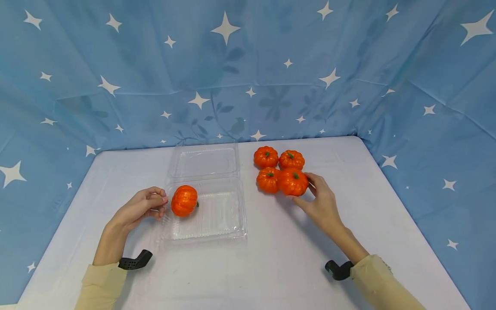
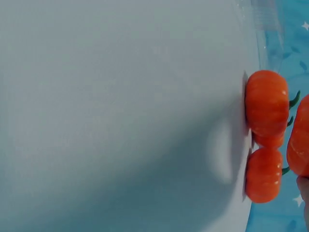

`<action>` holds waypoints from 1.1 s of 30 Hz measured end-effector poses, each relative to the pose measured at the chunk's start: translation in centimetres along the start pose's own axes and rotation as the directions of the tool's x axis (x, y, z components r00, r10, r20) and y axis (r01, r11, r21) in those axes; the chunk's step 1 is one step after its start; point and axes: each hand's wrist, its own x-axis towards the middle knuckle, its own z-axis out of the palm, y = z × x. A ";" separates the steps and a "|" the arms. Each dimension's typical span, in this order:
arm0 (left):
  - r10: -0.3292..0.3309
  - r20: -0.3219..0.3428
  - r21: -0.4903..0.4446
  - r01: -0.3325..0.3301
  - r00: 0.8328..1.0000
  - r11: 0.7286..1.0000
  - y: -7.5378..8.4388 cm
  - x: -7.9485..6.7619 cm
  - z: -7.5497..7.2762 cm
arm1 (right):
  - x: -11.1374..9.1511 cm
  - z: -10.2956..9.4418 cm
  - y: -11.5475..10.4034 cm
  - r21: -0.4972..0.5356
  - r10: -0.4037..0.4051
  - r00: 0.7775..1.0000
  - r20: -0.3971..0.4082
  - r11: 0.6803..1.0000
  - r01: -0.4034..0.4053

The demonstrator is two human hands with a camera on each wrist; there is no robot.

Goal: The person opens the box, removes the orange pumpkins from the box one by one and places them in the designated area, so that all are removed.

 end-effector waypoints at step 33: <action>-0.002 0.000 0.006 0.002 1.000 1.000 0.1 -0.1 0.0 | 1.7 1.2 2.5 -0.141 0.248 0.966 0.069 0.961 -0.237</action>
